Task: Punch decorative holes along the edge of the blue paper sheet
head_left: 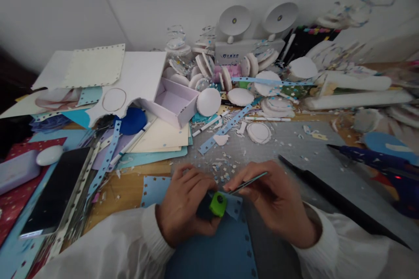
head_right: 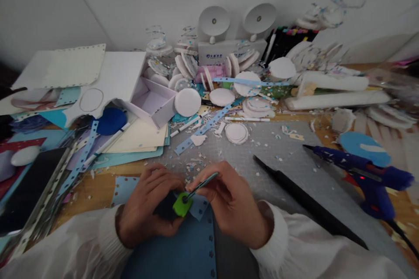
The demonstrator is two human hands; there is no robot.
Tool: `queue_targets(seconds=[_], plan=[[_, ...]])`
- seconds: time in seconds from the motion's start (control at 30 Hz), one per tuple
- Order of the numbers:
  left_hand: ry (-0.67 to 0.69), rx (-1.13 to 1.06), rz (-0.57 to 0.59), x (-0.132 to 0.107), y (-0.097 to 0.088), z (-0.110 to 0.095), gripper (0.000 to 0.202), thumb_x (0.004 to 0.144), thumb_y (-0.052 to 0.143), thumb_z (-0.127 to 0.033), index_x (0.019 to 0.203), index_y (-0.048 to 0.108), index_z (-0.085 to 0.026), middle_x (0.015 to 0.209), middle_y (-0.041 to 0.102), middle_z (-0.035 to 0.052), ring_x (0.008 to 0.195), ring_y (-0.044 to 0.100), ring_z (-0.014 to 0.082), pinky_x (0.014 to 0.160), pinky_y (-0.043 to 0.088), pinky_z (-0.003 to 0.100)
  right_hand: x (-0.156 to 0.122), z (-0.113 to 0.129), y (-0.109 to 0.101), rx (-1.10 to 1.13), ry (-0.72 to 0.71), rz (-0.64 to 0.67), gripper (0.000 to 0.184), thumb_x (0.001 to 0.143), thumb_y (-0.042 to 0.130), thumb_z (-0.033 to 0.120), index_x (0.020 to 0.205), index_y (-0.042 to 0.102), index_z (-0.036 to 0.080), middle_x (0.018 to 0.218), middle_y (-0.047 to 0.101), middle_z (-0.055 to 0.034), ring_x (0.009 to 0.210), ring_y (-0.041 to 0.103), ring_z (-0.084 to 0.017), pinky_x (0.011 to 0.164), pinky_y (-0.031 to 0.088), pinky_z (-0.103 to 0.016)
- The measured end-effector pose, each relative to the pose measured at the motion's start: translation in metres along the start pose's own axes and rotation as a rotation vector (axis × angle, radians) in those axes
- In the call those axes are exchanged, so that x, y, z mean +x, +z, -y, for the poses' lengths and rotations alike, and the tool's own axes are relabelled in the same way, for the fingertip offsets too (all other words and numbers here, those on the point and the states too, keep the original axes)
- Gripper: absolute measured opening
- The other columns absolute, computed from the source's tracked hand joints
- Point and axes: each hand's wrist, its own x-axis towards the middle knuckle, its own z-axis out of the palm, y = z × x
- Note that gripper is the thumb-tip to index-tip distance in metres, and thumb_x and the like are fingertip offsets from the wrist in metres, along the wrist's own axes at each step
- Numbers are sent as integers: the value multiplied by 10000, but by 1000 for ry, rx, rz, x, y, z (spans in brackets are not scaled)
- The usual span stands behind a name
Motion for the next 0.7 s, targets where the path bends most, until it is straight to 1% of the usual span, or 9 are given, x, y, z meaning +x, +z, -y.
queue_targets(seconds=[0.07, 0.17, 0.23, 0.27, 0.3, 0.37, 0.47, 0.57, 0.7], plan=[[-29, -40, 6, 0, 0, 0, 293, 606, 632, -212, 885, 546, -188, 798, 657, 23, 756, 595, 194, 804, 366, 370, 3, 2, -2, 19, 6, -37, 119, 883, 542, 199, 946, 512, 296, 830, 639, -18, 776, 662, -194, 697, 570, -363], [-67, -89, 4, 0, -1, 2, 331, 597, 685, -208, 902, 559, -181, 812, 652, 28, 754, 585, 193, 747, 391, 342, 10, 1, -12, 26, -15, -211, 87, 895, 524, 254, 965, 479, 281, 841, 600, -22, 759, 644, -191, 700, 559, -369], [-73, -99, 5, 0, -1, 3, 343, 599, 726, -225, 902, 571, -181, 827, 657, 29, 765, 586, 198, 739, 403, 338, 17, -6, -22, -93, -36, -322, 77, 905, 496, 270, 977, 471, 261, 857, 566, -29, 759, 614, -184, 691, 544, -356], [-86, -100, 9, 0, -1, 3, 349, 601, 747, -238, 900, 577, -180, 831, 659, 30, 773, 588, 202, 737, 410, 337, 21, -11, -28, -199, -57, -318, 86, 898, 500, 263, 980, 478, 248, 850, 554, -29, 752, 597, -182, 681, 534, -347], [-109, -99, 14, 0, -2, 4, 354, 606, 765, -254, 900, 582, -178, 832, 658, 30, 778, 590, 204, 729, 417, 332, 24, -17, -33, -344, -85, -298, 97, 883, 519, 248, 977, 498, 234, 840, 543, -29, 747, 579, -180, 678, 521, -341], [-170, -94, 10, 0, -3, 5, 352, 624, 784, -277, 899, 590, -173, 832, 656, 33, 786, 593, 205, 709, 433, 319, 29, -27, -41, -634, -121, -172, 131, 882, 502, 214, 1011, 520, 213, 855, 562, -48, 787, 558, -203, 717, 490, -375], [-241, -94, -39, 0, -3, 7, 310, 669, 770, -287, 900, 598, -172, 847, 659, 37, 804, 601, 206, 719, 450, 319, 33, -29, -44, -876, -184, -42, 227, 882, 458, 159, 1094, 530, 192, 956, 571, -95, 926, 527, -252, 821, 450, -446], [-303, -111, -82, 0, -3, 7, 284, 699, 748, -319, 898, 607, -174, 872, 666, 42, 833, 606, 214, 758, 457, 339, 28, -12, -36, -873, -256, 49, 429, 819, 493, 103, 1236, 460, 198, 1151, 505, -120, 1112, 459, -264, 958, 392, -459], [-388, -120, -81, 4, -6, -1, 270, 721, 721, -341, 898, 618, -165, 874, 669, 57, 841, 607, 225, 767, 461, 354, 18, 10, -14, -732, -280, 371, 628, 737, 595, 129, 1323, 383, 202, 1239, 472, -115, 1175, 437, -248, 999, 393, -403]])
